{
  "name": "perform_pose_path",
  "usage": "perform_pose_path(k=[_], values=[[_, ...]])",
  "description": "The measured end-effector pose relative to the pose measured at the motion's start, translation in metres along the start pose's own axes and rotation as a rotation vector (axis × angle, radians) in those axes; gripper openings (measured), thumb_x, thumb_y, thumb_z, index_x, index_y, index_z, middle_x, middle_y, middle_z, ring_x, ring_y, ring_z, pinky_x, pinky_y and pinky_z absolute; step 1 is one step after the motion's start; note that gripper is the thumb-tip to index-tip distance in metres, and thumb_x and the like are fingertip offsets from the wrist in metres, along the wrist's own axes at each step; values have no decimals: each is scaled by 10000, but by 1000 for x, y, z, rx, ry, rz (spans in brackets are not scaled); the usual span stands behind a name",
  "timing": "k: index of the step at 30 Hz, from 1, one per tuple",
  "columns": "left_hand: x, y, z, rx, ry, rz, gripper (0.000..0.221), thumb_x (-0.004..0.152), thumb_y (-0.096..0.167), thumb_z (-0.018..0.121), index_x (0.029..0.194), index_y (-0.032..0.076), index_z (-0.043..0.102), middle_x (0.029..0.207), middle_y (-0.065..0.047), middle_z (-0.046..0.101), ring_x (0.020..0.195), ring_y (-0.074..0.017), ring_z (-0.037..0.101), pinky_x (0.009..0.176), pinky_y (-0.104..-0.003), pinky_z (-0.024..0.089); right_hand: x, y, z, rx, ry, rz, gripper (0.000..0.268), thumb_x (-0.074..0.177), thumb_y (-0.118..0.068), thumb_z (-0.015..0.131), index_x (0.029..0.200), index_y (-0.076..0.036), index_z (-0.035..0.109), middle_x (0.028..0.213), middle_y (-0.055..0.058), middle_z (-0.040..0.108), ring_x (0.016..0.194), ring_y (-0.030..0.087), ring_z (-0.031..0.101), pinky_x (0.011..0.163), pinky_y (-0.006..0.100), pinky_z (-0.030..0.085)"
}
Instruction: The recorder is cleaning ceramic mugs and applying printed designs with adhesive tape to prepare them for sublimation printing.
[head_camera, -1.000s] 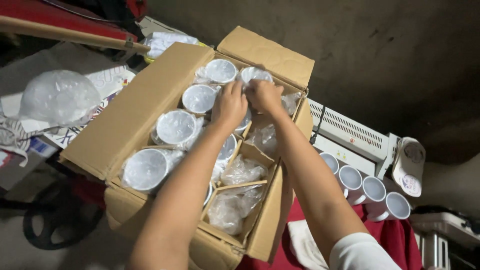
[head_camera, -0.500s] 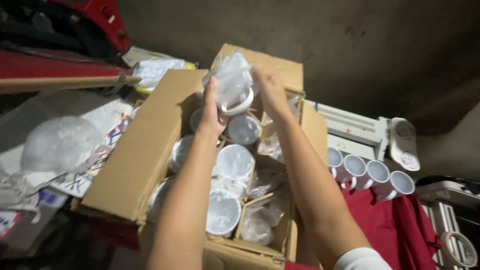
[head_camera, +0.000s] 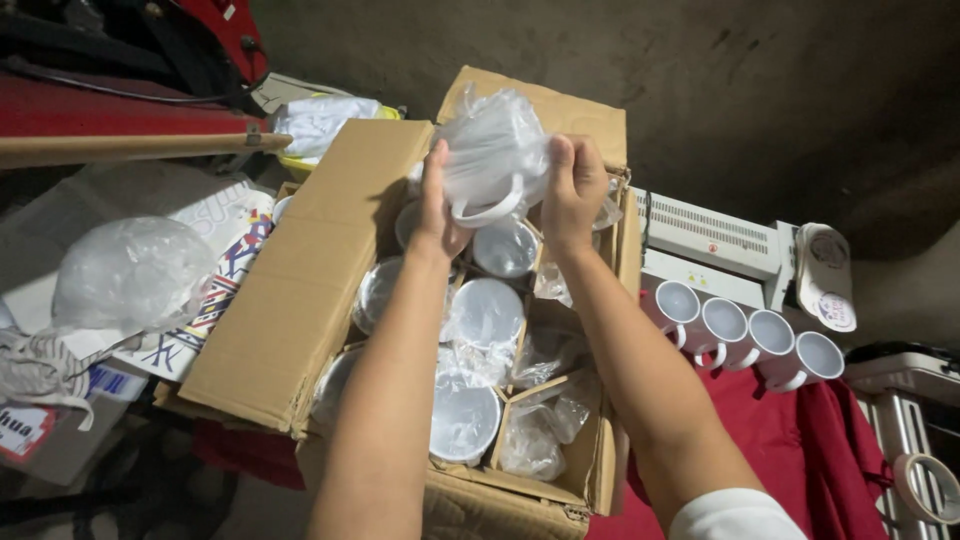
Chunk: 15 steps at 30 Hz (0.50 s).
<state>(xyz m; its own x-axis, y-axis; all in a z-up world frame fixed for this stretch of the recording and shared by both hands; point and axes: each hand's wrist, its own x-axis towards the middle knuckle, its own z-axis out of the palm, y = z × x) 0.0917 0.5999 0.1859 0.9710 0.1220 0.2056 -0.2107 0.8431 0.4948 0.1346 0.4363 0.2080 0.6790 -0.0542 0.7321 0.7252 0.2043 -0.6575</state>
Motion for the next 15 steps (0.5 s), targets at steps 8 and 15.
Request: perform_pose_path(k=[8, 15], values=[[-2, -2, -36, 113, -224, -189, 788, 948, 537, 660, 1526, 52, 434, 1425, -184, 551, 1259, -313, 594, 1020, -449, 556, 13, 23, -25, 144, 101, 133, 301, 1095, -261, 665, 929, -11, 643, 809, -29, 554, 714, 63, 416, 627, 219, 346], [-14, 13, 12, -213, 162, -130, 772, 812, 622, 614, 1403, 134, 517, 1315, -145, 588, 1161, -356, 621, 809, -505, 636, 2, -36, 16, 58, -248, 26, 461, 1051, -340, 588, 1353, -49, 395, 1263, 53, 508, 1173, 155, 528, 998, 292, 489]])
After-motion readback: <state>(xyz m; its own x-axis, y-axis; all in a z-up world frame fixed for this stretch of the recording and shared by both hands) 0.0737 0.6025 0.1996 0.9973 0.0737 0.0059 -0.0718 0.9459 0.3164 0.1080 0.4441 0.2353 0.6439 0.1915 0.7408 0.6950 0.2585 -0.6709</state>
